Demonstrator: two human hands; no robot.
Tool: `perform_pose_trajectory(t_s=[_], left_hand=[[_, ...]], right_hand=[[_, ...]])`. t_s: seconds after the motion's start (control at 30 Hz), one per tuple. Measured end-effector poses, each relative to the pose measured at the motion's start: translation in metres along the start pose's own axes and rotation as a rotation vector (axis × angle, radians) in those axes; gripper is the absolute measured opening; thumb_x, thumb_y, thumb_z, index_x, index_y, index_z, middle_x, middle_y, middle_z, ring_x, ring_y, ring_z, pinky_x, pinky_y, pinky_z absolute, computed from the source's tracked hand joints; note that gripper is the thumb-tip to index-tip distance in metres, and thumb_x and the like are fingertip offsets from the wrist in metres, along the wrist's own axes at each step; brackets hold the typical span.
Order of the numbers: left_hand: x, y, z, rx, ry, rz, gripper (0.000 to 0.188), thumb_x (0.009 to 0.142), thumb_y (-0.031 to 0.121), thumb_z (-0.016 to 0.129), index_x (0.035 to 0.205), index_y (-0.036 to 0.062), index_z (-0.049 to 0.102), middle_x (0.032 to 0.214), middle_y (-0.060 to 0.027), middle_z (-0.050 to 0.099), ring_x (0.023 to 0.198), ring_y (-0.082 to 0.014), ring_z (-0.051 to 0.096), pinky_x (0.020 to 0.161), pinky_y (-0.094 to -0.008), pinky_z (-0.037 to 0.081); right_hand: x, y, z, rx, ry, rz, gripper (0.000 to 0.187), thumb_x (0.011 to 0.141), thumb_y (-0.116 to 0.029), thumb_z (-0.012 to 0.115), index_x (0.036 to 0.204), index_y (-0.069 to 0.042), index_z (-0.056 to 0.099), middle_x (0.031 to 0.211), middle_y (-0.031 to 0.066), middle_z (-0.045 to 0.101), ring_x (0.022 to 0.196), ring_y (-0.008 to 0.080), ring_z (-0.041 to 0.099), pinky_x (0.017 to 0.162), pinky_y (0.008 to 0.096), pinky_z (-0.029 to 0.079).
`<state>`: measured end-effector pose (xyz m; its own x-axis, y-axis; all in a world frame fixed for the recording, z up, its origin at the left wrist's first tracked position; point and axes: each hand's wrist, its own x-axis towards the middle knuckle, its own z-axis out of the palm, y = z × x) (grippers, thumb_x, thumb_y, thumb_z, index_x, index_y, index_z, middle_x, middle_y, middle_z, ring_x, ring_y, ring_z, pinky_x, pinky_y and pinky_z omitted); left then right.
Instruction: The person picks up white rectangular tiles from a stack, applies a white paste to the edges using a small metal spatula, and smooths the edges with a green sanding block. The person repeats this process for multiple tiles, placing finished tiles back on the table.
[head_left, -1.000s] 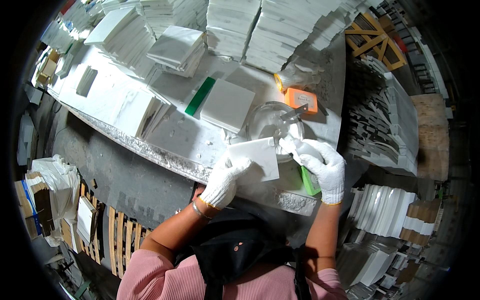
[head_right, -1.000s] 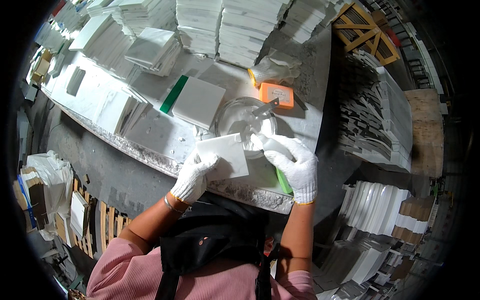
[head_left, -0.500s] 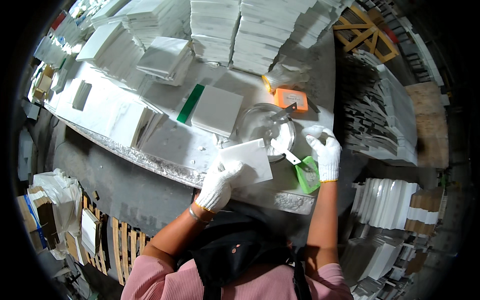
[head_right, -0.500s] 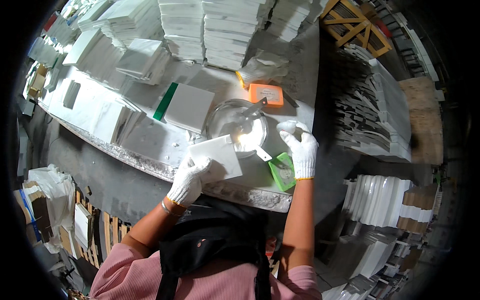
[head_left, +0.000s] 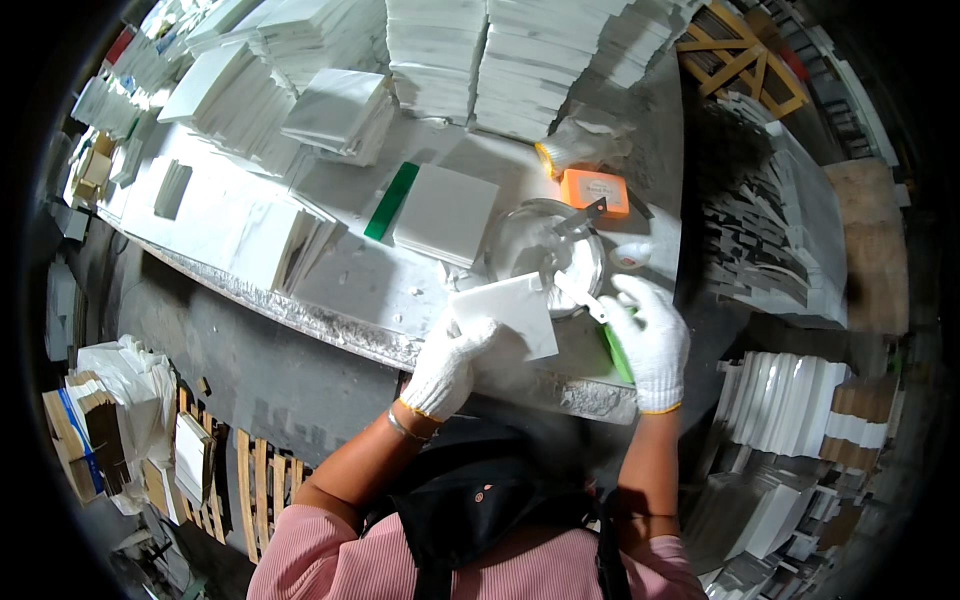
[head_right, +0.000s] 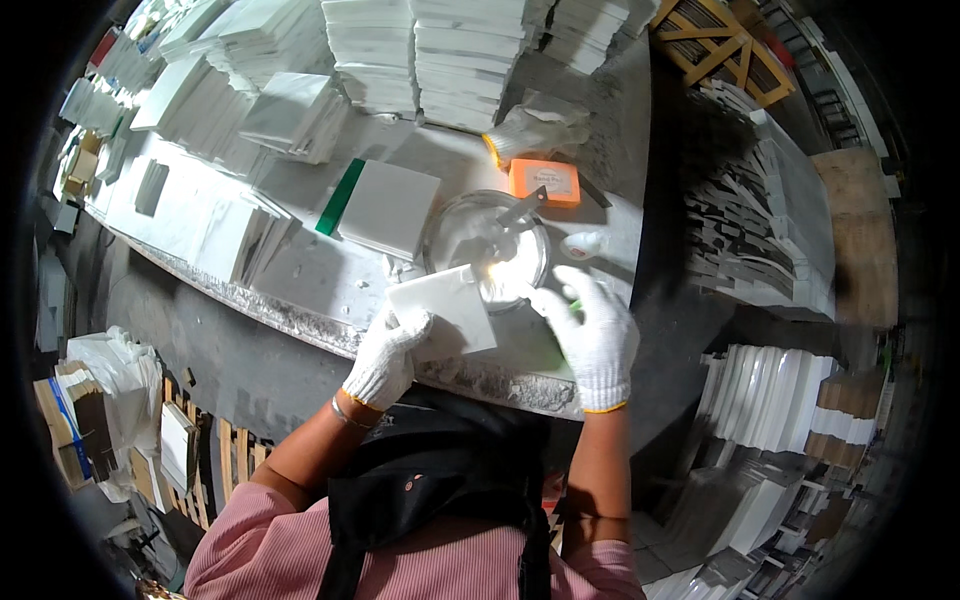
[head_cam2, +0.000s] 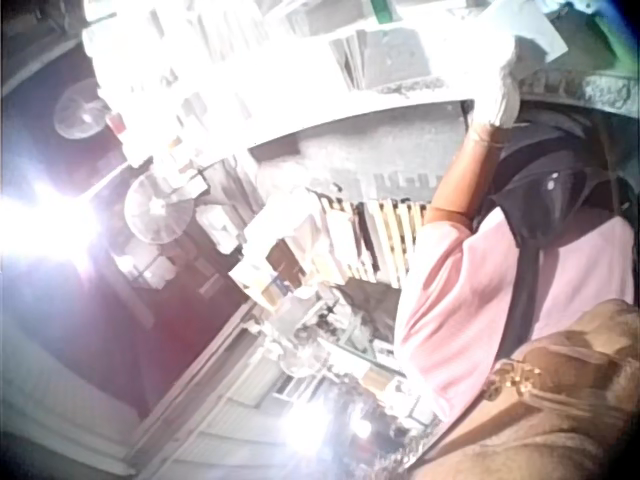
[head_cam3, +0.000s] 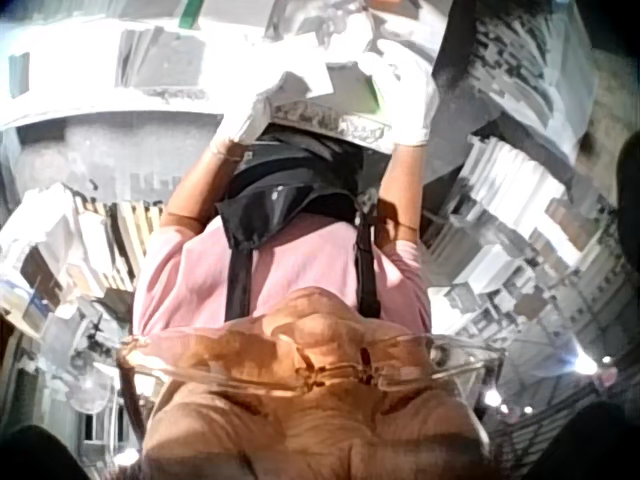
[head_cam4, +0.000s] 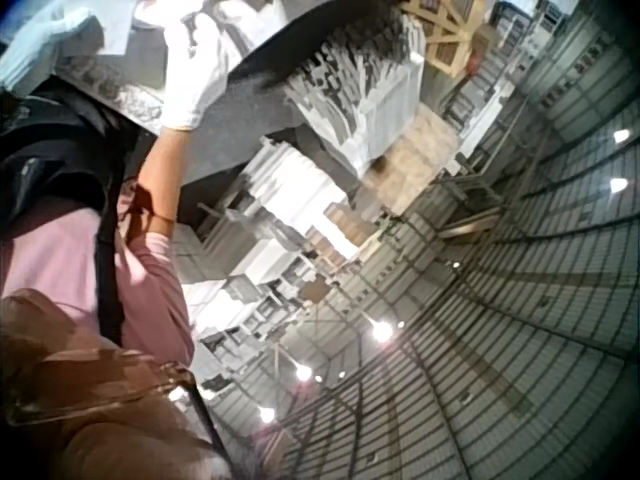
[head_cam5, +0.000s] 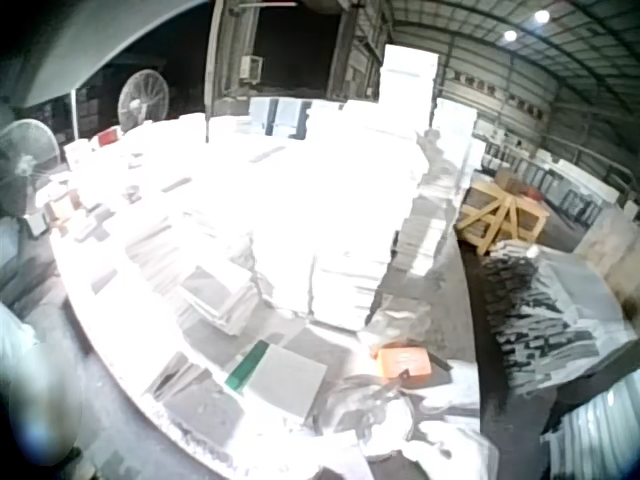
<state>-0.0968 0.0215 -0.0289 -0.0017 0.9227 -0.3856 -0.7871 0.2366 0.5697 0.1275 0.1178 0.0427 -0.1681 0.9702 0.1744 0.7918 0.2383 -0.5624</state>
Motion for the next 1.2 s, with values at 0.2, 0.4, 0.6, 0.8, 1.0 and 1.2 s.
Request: perform_pose_trajectory(t_s=[0.2,0.4,0.6,0.8,1.0,1.2], left_hand=[[-0.001,0.002,0.001,0.010,-0.022,0.010,0.056,0.090,0.017,0.071,0.138,0.0021,0.047,0.119,-0.0082,0.062,0.107,-0.0190,0.061,0.094,-0.0356,0.051],[0.000,0.000,0.004,-0.020,0.014,0.038,0.040,0.091,0.011,0.068,0.128,0.0029,0.054,0.113,-0.0051,0.064,0.102,-0.0159,0.061,0.091,-0.0324,0.050],[0.001,-0.002,-0.001,-0.037,-0.005,0.014,0.045,0.090,0.010,0.069,0.131,0.0020,0.053,0.117,-0.0051,0.062,0.107,-0.0159,0.060,0.095,-0.0328,0.049],[0.002,-0.004,-0.004,-0.010,0.013,0.026,0.053,0.089,0.014,0.071,0.135,0.0001,0.050,0.119,-0.0072,0.062,0.110,-0.0177,0.060,0.097,-0.0340,0.049],[0.001,-0.001,-0.001,-0.011,-0.014,0.023,0.050,0.090,0.015,0.070,0.134,0.0001,0.051,0.120,-0.0081,0.063,0.108,-0.0180,0.061,0.095,-0.0337,0.049],[-0.002,0.006,0.009,0.003,-0.021,0.053,0.044,0.092,0.014,0.067,0.131,-0.0004,0.053,0.113,-0.0081,0.065,0.101,-0.0179,0.063,0.090,-0.0330,0.051]], right_hand=[[0.005,-0.002,0.009,0.121,-0.189,0.041,0.024,0.086,-0.010,0.072,0.108,-0.004,0.073,0.098,0.0117,0.074,0.086,0.0174,0.070,0.076,0.0299,0.054],[0.025,0.002,0.009,0.269,-0.151,0.033,0.022,0.086,-0.005,0.069,0.108,0.001,0.072,0.090,0.0072,0.073,0.080,0.0119,0.066,0.071,0.0265,0.051],[0.030,0.002,0.020,0.437,-0.292,0.175,0.021,0.088,-0.007,0.068,0.108,-0.002,0.074,0.088,0.0006,0.070,0.075,0.0055,0.061,0.063,0.0217,0.046],[0.027,-0.006,0.005,0.590,-0.317,0.318,0.021,0.090,-0.007,0.067,0.109,-0.001,0.073,0.092,0.0019,0.071,0.077,0.0058,0.061,0.064,0.0219,0.047],[0.023,-0.031,-0.013,0.575,-0.291,0.261,0.020,0.089,-0.004,0.066,0.107,0.001,0.073,0.090,0.0032,0.072,0.076,0.0078,0.063,0.067,0.0227,0.049],[0.021,-0.032,-0.012,0.474,-0.241,0.121,0.020,0.084,-0.002,0.069,0.103,0.002,0.073,0.094,0.0111,0.074,0.083,0.0154,0.068,0.077,0.0287,0.054]])
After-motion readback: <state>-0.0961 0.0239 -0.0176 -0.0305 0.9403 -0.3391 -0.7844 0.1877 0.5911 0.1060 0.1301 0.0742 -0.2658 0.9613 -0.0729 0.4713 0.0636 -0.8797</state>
